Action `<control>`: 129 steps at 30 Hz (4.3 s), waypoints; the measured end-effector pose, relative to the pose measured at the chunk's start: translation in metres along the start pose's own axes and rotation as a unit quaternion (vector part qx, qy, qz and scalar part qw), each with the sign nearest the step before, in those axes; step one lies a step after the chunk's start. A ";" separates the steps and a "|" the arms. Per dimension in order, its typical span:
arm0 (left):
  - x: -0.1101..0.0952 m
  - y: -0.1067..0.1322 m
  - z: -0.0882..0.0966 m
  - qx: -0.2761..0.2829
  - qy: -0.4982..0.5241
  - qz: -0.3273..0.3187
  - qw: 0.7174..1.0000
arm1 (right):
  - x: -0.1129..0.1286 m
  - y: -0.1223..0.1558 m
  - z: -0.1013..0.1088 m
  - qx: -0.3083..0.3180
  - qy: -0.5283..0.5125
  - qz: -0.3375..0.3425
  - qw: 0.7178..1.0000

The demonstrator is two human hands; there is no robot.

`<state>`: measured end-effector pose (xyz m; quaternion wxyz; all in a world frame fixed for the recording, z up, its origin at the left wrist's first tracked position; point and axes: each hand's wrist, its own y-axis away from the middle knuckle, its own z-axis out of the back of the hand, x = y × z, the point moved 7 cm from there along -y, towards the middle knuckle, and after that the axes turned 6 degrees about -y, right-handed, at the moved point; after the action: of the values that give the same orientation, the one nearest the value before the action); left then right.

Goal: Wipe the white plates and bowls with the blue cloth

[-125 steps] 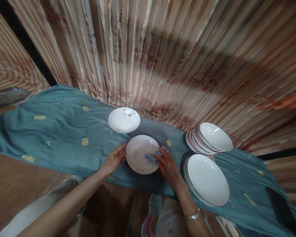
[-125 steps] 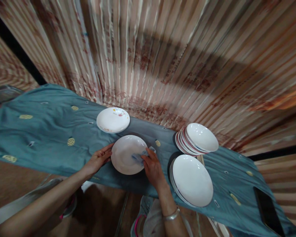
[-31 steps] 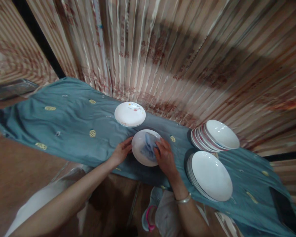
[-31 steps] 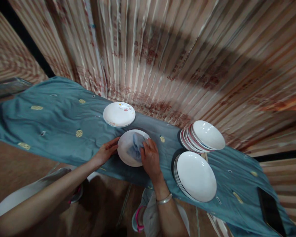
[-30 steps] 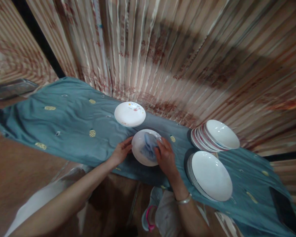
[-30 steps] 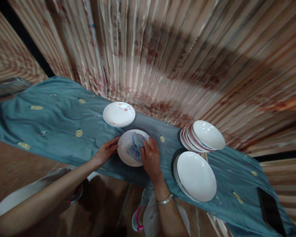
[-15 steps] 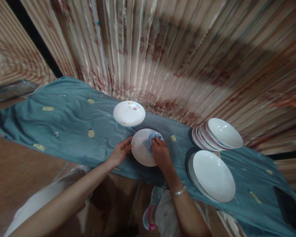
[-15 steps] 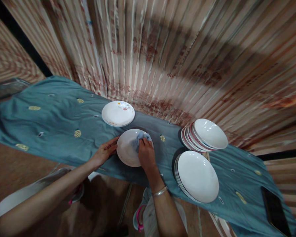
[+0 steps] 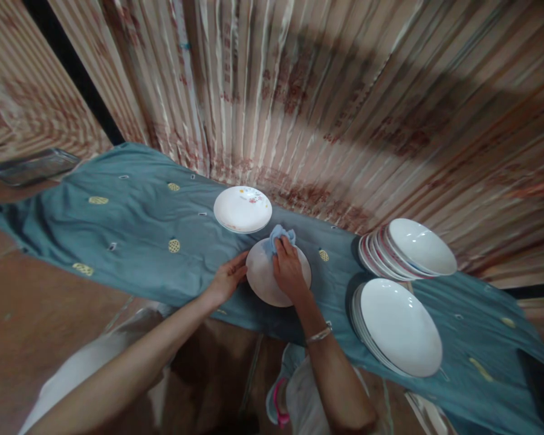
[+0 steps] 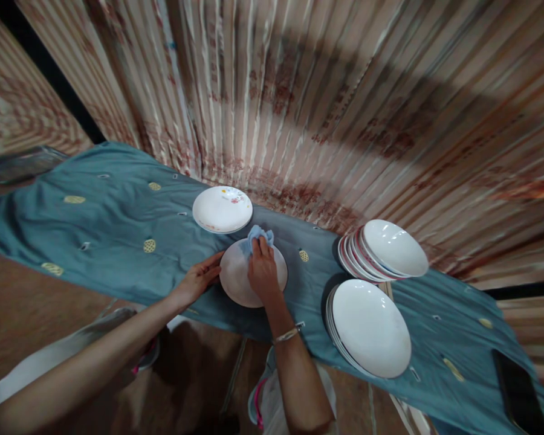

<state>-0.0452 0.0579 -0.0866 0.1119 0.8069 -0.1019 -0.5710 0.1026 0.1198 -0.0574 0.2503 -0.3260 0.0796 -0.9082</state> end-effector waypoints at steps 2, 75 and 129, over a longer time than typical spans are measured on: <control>0.000 0.000 0.000 -0.001 0.006 -0.002 1.000 | 0.005 -0.003 -0.004 0.008 0.000 0.007 1.000; -0.006 0.000 0.010 -0.062 -0.021 0.041 0.997 | -0.036 0.097 0.074 -0.005 -0.105 0.043 0.994; 0.003 -0.004 0.009 -0.032 -0.005 0.020 0.999 | 0.011 0.001 0.013 0.071 0.154 -0.036 0.985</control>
<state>-0.0523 0.0600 -0.0932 0.1486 0.7978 -0.1004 -0.5757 0.1044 0.1139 -0.0415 0.2243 -0.1663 0.0411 -0.9593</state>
